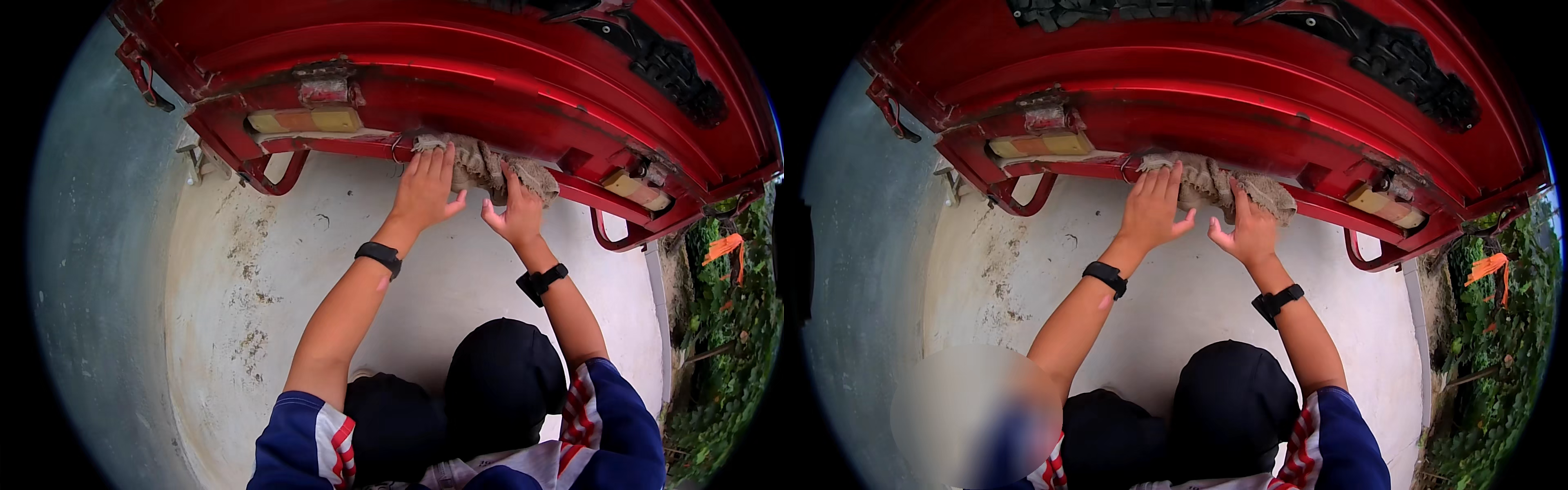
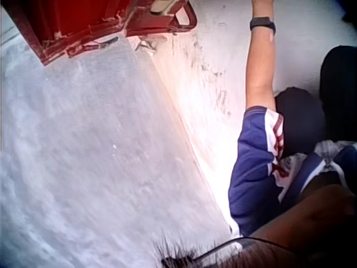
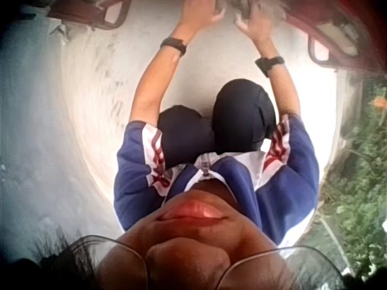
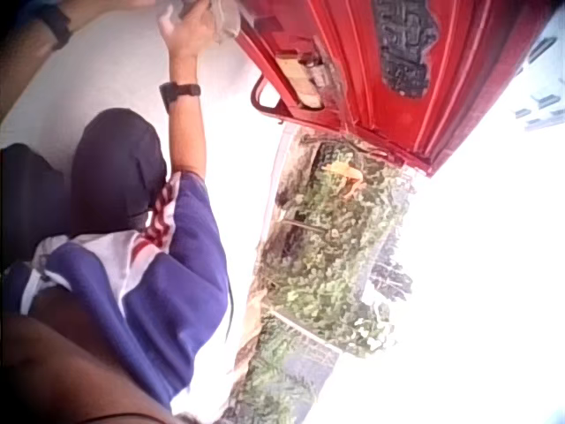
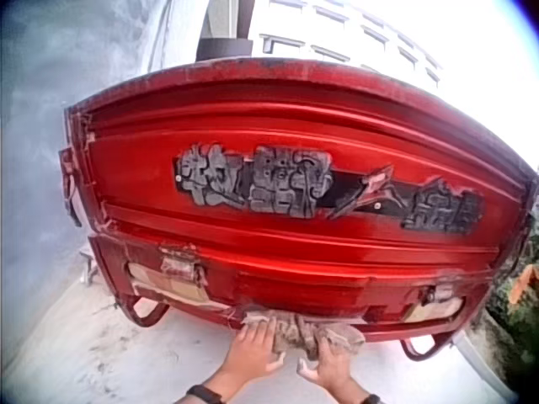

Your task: The person cleans the red metal tailgate and cargo bed of a vehicle using a cloth, wiping along the interior hinges, frame, and flat surfaces.

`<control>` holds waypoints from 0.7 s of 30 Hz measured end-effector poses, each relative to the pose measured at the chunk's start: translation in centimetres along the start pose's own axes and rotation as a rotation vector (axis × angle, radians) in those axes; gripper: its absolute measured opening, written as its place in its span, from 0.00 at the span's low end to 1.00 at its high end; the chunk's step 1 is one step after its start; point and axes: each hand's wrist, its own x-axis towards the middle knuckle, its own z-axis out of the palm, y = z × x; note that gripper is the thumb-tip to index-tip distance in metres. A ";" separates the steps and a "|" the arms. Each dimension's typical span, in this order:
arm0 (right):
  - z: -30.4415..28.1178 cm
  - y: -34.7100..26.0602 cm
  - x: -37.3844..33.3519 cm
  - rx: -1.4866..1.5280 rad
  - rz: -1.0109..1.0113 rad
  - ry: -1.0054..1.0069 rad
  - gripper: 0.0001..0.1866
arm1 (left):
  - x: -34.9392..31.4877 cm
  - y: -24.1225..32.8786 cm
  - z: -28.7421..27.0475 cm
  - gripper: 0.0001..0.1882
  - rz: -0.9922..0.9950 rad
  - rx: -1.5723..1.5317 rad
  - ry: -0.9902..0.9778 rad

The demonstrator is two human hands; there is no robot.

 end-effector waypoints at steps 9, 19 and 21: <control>7.9 -9.1 3.8 0.214 -0.102 -0.054 0.34 | -5.2 -5.2 -3.2 0.38 -0.118 -0.039 0.068; 10.8 -11.7 6.6 0.081 -0.285 -0.055 0.39 | -5.7 -8.7 -7.1 0.35 -0.236 -0.123 0.211; 11.4 -12.3 7.1 0.082 -0.300 -0.026 0.39 | -5.2 -9.5 -5.4 0.35 -0.186 -0.170 0.204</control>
